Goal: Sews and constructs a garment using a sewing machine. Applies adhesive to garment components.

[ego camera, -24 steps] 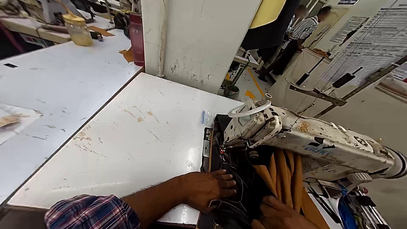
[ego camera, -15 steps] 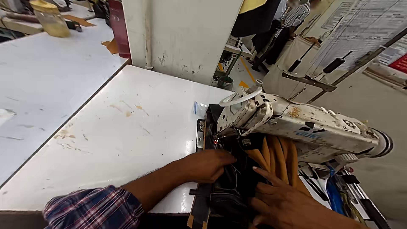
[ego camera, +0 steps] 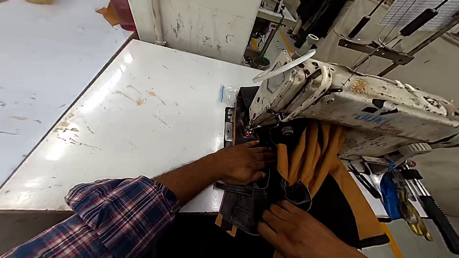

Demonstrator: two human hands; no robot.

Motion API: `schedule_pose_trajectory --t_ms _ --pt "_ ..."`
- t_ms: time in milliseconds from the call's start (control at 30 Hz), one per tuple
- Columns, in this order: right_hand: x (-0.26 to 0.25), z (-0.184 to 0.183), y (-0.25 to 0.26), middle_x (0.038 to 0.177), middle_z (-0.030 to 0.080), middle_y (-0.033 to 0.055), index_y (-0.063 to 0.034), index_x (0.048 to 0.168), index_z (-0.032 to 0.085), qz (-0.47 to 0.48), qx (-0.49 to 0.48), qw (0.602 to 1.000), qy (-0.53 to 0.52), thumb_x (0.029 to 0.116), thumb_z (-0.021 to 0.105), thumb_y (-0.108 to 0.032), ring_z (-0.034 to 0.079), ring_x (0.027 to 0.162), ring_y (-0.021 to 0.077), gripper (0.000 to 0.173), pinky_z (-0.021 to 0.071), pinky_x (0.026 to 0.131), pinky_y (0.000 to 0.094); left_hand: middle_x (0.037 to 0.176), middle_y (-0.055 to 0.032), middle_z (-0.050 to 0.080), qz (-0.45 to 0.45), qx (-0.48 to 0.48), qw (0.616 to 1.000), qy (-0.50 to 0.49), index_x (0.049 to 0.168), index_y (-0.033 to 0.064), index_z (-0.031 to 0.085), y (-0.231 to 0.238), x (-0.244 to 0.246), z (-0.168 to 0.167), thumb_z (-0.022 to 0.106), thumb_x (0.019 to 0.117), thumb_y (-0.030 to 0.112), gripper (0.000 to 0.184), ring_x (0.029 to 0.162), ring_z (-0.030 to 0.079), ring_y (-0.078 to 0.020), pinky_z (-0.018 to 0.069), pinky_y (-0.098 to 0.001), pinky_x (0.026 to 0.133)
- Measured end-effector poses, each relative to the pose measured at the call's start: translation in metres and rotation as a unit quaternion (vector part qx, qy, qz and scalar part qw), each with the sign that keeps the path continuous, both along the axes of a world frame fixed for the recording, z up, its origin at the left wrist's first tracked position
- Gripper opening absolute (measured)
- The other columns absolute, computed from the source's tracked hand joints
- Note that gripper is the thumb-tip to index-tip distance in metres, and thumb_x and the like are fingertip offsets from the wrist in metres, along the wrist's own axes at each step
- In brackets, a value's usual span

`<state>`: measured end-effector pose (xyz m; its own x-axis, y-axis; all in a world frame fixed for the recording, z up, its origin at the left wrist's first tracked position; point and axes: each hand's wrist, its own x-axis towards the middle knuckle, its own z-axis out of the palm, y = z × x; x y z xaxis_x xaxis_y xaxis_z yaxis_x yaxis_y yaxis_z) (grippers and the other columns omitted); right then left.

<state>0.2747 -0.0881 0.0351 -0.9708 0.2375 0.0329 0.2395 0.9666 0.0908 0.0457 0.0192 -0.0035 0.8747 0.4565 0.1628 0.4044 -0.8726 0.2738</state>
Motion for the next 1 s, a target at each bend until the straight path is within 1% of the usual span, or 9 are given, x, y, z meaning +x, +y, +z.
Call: schedule_pose_trajectory --t_ms 100,200,300,367,533,700,867,933,1000 --pt "0.003 -0.005 -0.001 0.087 0.061 0.0041 -0.0134 0.106 0.060 -0.011 0.025 0.999 0.030 0.1051 0.043 -0.008 0.061 0.079 0.0217 0.018 0.0492 0.069 0.0354 0.164 -0.0095 0.039 0.030 0.021 0.999 -0.011 0.155 0.0072 0.045 -0.007 0.000 0.001 0.027 0.1115 0.036 0.055 0.155 0.028 -0.0255 0.0163 -0.0474 0.129" --pt "0.002 -0.009 -0.002 0.097 0.065 0.0050 -0.0145 0.107 0.060 -0.038 0.020 0.997 0.069 0.1068 0.045 -0.013 0.064 0.087 0.0219 0.015 0.0515 0.073 0.0352 0.155 -0.0146 0.050 0.110 0.028 0.992 -0.063 0.144 0.0015 0.055 -0.031 -0.013 0.008 0.041 0.1093 0.020 0.042 0.149 0.041 -0.0264 0.0288 -0.0415 0.125" --pt "0.002 -0.016 -0.005 0.106 0.070 0.0060 -0.0137 0.108 0.061 -0.096 -0.001 0.987 0.127 0.1049 0.049 -0.017 0.068 0.093 0.0222 0.013 0.0545 0.077 0.0348 0.129 -0.0075 0.069 0.229 0.026 0.960 -0.158 0.122 0.0059 0.071 -0.089 -0.042 0.017 0.051 0.1028 0.015 0.029 0.123 0.064 -0.0200 0.0523 -0.0355 0.105" --pt "0.001 -0.019 -0.006 0.109 0.072 0.0059 -0.0127 0.109 0.062 -0.146 -0.029 0.973 0.177 0.1032 0.051 -0.020 0.069 0.095 0.0200 0.013 0.0566 0.079 0.0317 0.112 -0.0039 0.073 0.271 0.019 0.942 -0.195 0.110 0.0107 0.073 -0.138 -0.055 0.012 0.051 0.1031 0.022 0.026 0.107 0.069 -0.0177 0.0589 -0.0366 0.090" --pt "-0.008 -0.027 -0.012 0.113 0.074 -0.0001 -0.0162 0.107 0.064 -0.182 -0.040 0.961 0.203 0.1007 0.053 -0.022 0.069 0.099 0.0149 0.014 0.0546 0.083 0.0311 0.132 -0.0104 0.066 0.224 0.077 0.961 -0.144 0.123 0.0063 0.067 -0.199 -0.045 -0.024 0.053 0.1073 0.029 0.031 0.130 0.060 -0.0246 0.0450 -0.0392 0.115" --pt "-0.011 -0.034 -0.020 0.123 0.071 -0.0016 -0.0201 0.116 0.064 -0.158 -0.029 0.964 0.214 0.1037 0.054 -0.019 0.066 0.110 0.0169 0.016 0.0507 0.090 0.0342 0.118 -0.0101 0.072 0.233 0.134 0.935 -0.233 0.111 0.0043 0.069 -0.195 -0.044 -0.038 0.051 0.1035 0.004 0.020 0.118 0.066 -0.0253 0.0519 -0.0388 0.107" --pt "-0.023 -0.038 -0.028 0.099 0.069 0.0003 -0.0203 0.111 0.069 -0.186 -0.017 0.951 0.248 0.1020 0.057 -0.016 0.064 0.092 0.0178 0.016 0.0500 0.084 0.0344 0.118 -0.0113 0.072 0.192 0.130 0.941 -0.246 0.109 0.0024 0.069 -0.196 -0.054 -0.042 0.053 0.1028 0.002 0.017 0.120 0.066 -0.0267 0.0514 -0.0401 0.109" --pt "-0.025 -0.041 -0.029 0.101 0.069 0.0013 -0.0203 0.117 0.067 -0.184 -0.024 0.954 0.235 0.1025 0.055 -0.016 0.064 0.090 0.0183 0.019 0.0495 0.084 0.0361 0.119 -0.0110 0.072 0.185 0.125 0.947 -0.230 0.109 0.0028 0.070 -0.196 -0.058 -0.040 0.054 0.1028 0.004 0.017 0.120 0.066 -0.0266 0.0511 -0.0400 0.109" --pt "-0.026 -0.042 -0.029 0.111 0.072 0.0037 -0.0192 0.123 0.063 -0.217 -0.045 0.933 0.283 0.1017 0.058 -0.019 0.068 0.096 0.0175 0.022 0.0534 0.083 0.0330 0.118 -0.0083 0.073 0.198 0.118 0.952 -0.201 0.109 0.0062 0.071 -0.196 -0.058 -0.033 0.061 0.1033 0.025 0.022 0.121 0.065 -0.0246 0.0513 -0.0389 0.107"
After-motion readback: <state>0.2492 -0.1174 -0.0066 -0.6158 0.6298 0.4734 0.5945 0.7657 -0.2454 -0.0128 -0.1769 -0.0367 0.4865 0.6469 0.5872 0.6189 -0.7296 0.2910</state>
